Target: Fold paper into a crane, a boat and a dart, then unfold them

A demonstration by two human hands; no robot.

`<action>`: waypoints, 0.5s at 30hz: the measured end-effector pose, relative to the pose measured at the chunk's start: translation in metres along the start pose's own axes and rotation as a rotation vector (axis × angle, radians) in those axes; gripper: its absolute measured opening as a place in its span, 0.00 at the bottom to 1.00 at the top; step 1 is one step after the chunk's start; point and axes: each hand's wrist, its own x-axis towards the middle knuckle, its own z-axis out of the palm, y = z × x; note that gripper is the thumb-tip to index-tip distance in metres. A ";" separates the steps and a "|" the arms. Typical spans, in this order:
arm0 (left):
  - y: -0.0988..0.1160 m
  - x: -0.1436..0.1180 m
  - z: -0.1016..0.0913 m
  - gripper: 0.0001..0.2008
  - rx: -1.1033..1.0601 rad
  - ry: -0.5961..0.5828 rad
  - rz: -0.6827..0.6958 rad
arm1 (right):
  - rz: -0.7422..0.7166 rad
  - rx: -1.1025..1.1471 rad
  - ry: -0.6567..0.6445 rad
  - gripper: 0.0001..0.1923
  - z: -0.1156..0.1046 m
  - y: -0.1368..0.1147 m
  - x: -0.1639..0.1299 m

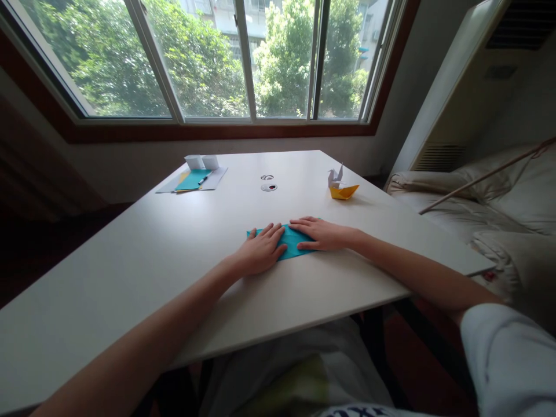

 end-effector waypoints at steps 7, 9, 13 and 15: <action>-0.007 0.002 0.005 0.32 0.001 -0.040 -0.004 | 0.053 0.068 -0.036 0.42 0.009 -0.008 0.004; -0.007 0.002 0.005 0.33 -0.007 -0.042 0.003 | 0.052 0.086 -0.046 0.44 0.010 -0.010 0.005; -0.010 0.003 0.004 0.34 -0.025 -0.068 0.009 | 0.072 0.115 -0.092 0.46 0.008 -0.009 0.005; -0.013 0.003 0.001 0.36 -0.038 -0.104 -0.002 | 0.080 0.118 -0.118 0.48 0.006 -0.007 0.004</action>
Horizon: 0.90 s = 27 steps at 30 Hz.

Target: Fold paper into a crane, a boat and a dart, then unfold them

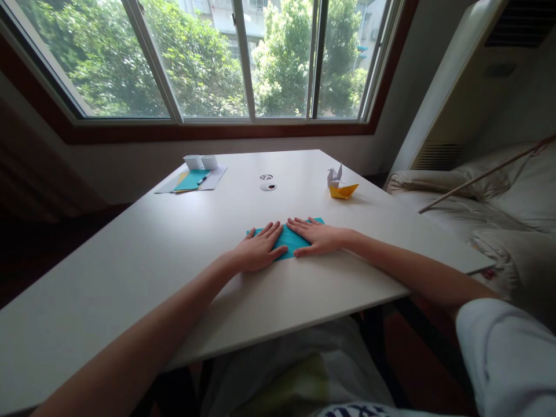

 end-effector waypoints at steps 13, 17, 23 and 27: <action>-0.030 -0.020 -0.027 0.52 0.014 -0.247 -0.172 | 0.185 0.012 -0.161 0.52 -0.015 0.022 -0.015; -0.035 -0.023 -0.032 0.55 0.051 -0.291 -0.228 | 0.272 -0.012 -0.213 0.56 -0.024 0.029 -0.023; -0.037 -0.024 -0.028 0.57 0.091 -0.262 -0.282 | 0.365 -0.075 -0.243 0.61 -0.033 0.032 -0.030; -0.042 -0.023 -0.028 0.57 0.111 -0.242 -0.305 | 0.321 -0.094 -0.187 0.61 -0.032 0.031 -0.032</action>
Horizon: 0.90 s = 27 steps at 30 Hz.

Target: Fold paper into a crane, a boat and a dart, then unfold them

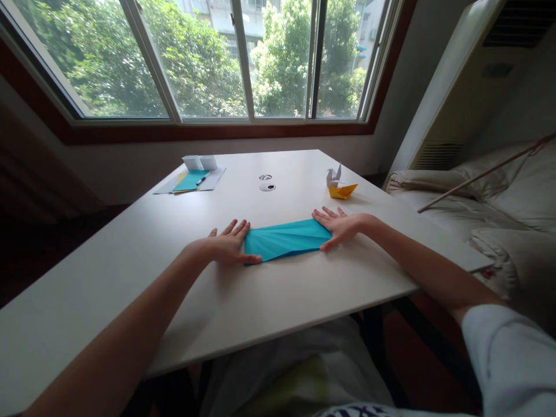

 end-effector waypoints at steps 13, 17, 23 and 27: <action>-0.038 0.009 -0.005 0.53 -0.079 0.073 0.102 | -0.517 0.106 0.445 0.14 -0.021 -0.018 -0.013; -0.046 0.014 -0.006 0.47 -0.119 0.204 0.086 | -0.392 0.198 0.605 0.13 -0.018 -0.018 -0.009; -0.040 0.017 -0.015 0.31 -0.076 0.645 -0.030 | -0.151 0.536 0.750 0.23 -0.009 -0.013 0.007; -0.016 0.004 -0.022 0.18 -0.038 0.952 -0.104 | 0.000 0.692 0.730 0.40 -0.006 -0.007 0.015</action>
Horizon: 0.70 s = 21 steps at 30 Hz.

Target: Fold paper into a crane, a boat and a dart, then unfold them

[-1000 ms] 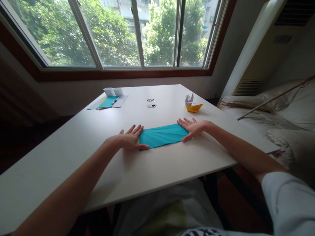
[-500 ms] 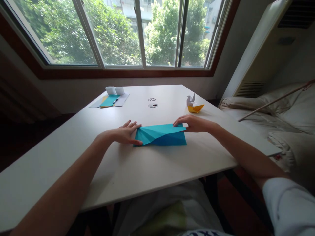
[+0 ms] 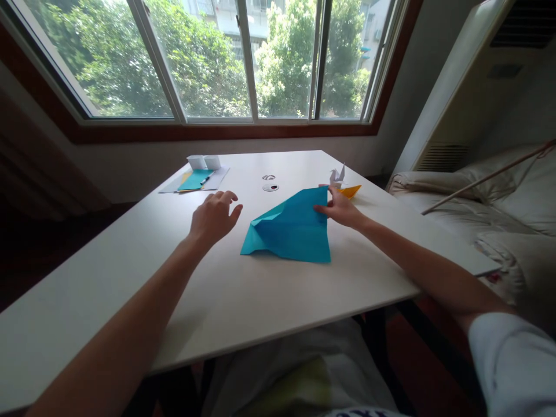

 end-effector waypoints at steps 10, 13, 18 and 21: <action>0.066 -0.025 0.000 0.18 -0.104 -0.256 0.500 | 0.053 -0.421 -0.006 0.46 0.001 0.011 0.004; 0.064 -0.028 0.013 0.24 -0.117 -0.381 0.569 | -0.009 -0.654 0.044 0.46 0.001 0.014 0.004; 0.055 -0.027 0.014 0.23 -0.197 -0.540 0.542 | -0.188 -0.838 0.063 0.44 0.003 0.017 0.003; 0.054 -0.025 0.007 0.22 -0.275 -0.619 0.525 | -0.295 -0.815 0.049 0.38 0.004 0.014 0.002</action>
